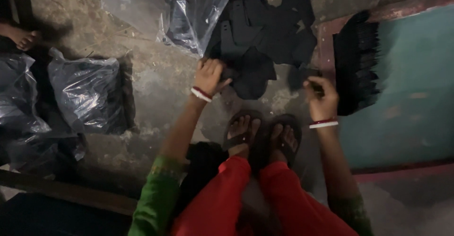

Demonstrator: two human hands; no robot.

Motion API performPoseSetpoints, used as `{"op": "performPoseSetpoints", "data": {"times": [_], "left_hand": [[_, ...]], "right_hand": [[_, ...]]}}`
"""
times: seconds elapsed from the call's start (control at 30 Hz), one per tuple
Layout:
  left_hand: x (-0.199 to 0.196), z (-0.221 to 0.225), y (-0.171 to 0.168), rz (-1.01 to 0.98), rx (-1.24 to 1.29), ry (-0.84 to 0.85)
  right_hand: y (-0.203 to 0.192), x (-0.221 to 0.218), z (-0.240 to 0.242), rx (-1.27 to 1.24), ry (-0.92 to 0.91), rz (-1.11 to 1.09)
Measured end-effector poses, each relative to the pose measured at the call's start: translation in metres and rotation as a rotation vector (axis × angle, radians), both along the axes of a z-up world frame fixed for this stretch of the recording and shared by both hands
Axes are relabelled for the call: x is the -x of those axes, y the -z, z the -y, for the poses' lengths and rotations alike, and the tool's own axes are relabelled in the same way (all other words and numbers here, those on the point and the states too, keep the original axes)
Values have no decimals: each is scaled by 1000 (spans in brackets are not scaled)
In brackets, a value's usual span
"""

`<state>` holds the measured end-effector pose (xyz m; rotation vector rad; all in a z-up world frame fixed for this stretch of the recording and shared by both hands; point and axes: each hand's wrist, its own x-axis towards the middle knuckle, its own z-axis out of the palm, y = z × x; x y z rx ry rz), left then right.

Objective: The person is sorting and stacking black fabric pieces on the floor near a screen printing frame.

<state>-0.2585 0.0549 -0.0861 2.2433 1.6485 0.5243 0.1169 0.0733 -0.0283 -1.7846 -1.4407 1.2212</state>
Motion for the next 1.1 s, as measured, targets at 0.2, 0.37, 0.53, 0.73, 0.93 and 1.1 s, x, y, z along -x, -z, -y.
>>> {"op": "performPoseSetpoints", "data": {"times": [0.2,0.37,0.53,0.73,0.93,1.1], "left_hand": [[-29,79,-2,144,-28,-133],[-59,93,-8,364,-40,-70],[-66,115,26,388,-120,-136],[-68,131,50,507,422,-667],[-65,117,36,291,-50,-377],[-69,106,0,415,91,-228]], "right_hand": [[-60,72,-5,-403,-180,34],[18,127,31,-78,-481,-159],[46,139,37,72,-602,-269],[38,111,-5,285,-667,-364],[-3,108,-67,-232,-1042,550],[35,93,-60,-335,-1230,805]]}}
